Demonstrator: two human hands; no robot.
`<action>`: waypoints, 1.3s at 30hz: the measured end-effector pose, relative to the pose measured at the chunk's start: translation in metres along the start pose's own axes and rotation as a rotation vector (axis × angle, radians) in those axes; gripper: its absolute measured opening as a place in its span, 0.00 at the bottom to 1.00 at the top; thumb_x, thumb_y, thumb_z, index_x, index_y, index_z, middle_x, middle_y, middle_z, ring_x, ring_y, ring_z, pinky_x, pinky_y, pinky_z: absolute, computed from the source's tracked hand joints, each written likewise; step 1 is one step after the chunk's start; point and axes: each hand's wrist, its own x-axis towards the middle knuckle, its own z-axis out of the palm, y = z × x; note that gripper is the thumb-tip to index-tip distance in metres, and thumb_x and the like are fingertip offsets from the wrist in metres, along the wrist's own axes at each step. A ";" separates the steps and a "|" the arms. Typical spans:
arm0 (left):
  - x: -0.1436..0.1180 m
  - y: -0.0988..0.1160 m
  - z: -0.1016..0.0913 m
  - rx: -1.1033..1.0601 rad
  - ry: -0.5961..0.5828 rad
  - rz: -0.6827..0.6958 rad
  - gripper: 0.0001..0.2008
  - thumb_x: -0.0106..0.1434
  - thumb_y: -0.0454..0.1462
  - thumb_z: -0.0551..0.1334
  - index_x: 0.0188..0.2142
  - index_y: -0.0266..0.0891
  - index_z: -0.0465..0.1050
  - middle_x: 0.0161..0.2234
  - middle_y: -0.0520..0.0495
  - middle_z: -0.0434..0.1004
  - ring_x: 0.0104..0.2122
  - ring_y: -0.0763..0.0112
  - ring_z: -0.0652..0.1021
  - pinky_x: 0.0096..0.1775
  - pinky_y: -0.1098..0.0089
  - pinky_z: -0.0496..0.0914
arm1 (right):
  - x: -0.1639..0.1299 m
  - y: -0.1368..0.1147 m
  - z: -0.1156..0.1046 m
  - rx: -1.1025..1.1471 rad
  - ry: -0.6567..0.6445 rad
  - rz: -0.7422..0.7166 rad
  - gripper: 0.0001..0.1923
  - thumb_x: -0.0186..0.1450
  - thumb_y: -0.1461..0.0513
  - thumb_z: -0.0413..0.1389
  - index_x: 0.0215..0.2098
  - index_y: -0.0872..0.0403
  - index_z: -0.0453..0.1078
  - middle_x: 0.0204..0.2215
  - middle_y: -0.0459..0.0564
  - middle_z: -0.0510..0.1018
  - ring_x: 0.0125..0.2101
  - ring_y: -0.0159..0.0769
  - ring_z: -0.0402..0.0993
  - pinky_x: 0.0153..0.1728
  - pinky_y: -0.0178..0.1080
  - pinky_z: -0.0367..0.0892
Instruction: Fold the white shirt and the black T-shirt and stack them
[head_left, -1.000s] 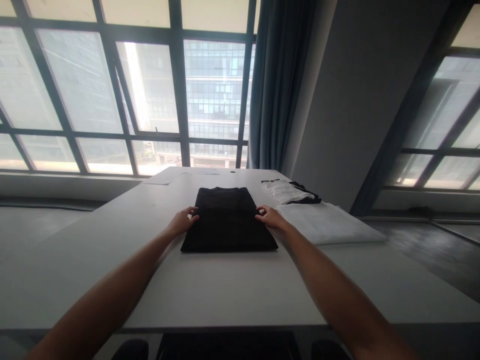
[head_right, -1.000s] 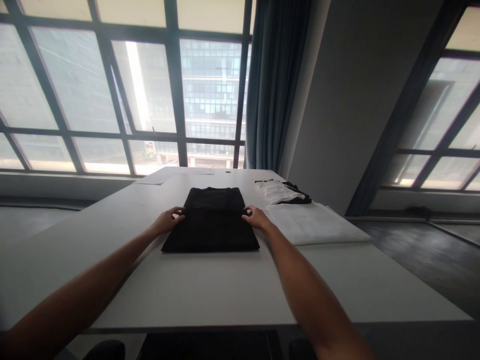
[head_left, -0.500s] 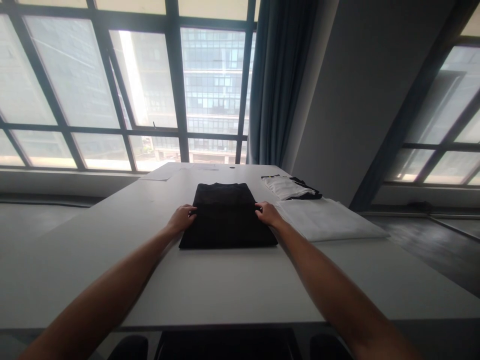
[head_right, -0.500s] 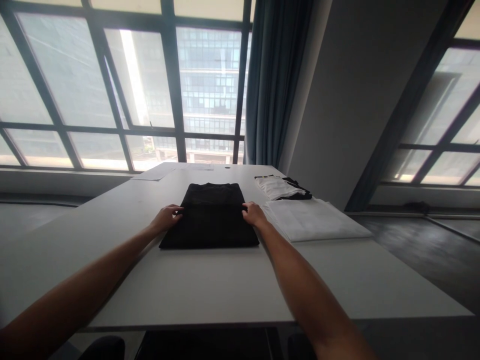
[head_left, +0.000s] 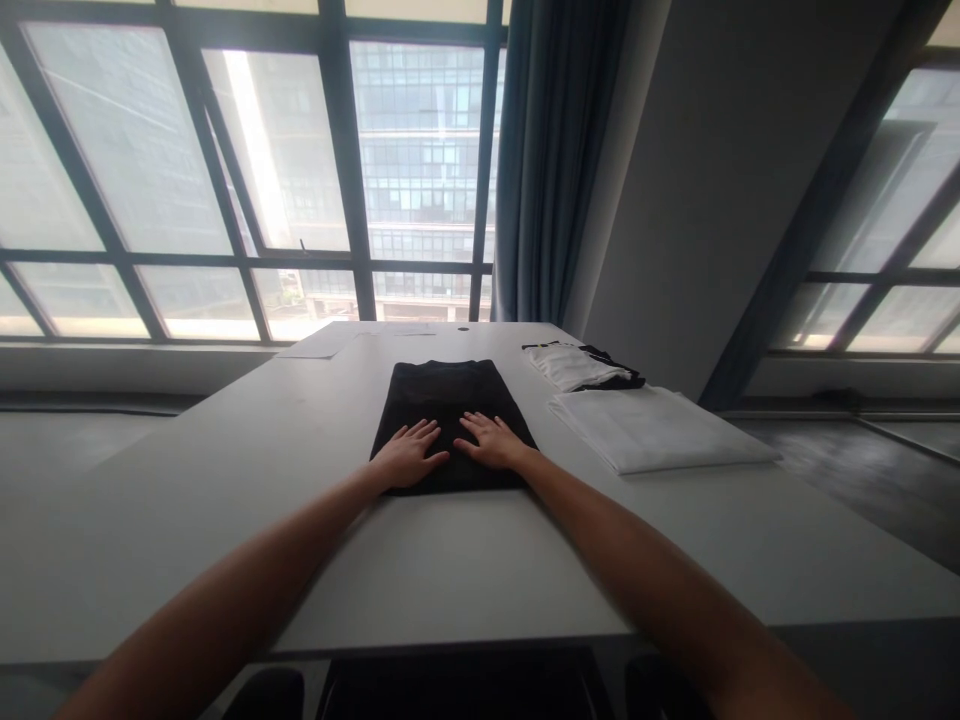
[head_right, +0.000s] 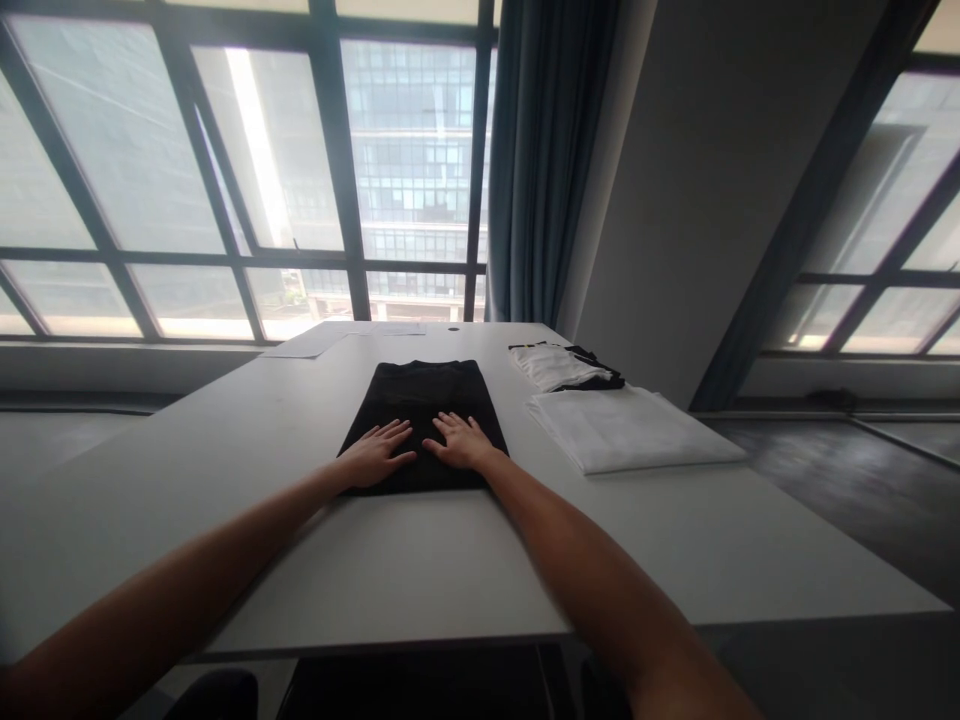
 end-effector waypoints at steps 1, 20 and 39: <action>0.001 -0.005 -0.001 0.004 -0.005 -0.026 0.35 0.68 0.56 0.45 0.68 0.41 0.53 0.70 0.46 0.44 0.69 0.60 0.47 0.66 0.56 0.44 | 0.001 0.004 0.001 0.003 0.004 0.027 0.36 0.70 0.43 0.39 0.71 0.52 0.48 0.70 0.48 0.45 0.69 0.42 0.37 0.67 0.51 0.34; 0.001 -0.043 -0.008 -0.001 0.259 -0.204 0.37 0.68 0.57 0.45 0.68 0.39 0.54 0.70 0.42 0.44 0.69 0.53 0.46 0.65 0.48 0.43 | -0.006 0.059 -0.019 -0.030 0.246 0.213 0.33 0.73 0.47 0.37 0.70 0.55 0.48 0.69 0.54 0.46 0.69 0.41 0.39 0.66 0.54 0.34; -0.009 -0.012 0.002 -0.087 0.114 0.079 0.33 0.70 0.54 0.46 0.69 0.45 0.51 0.70 0.47 0.44 0.69 0.59 0.46 0.65 0.54 0.42 | -0.016 0.006 -0.010 0.033 0.114 -0.123 0.33 0.72 0.48 0.42 0.71 0.51 0.48 0.69 0.50 0.46 0.69 0.40 0.38 0.67 0.50 0.35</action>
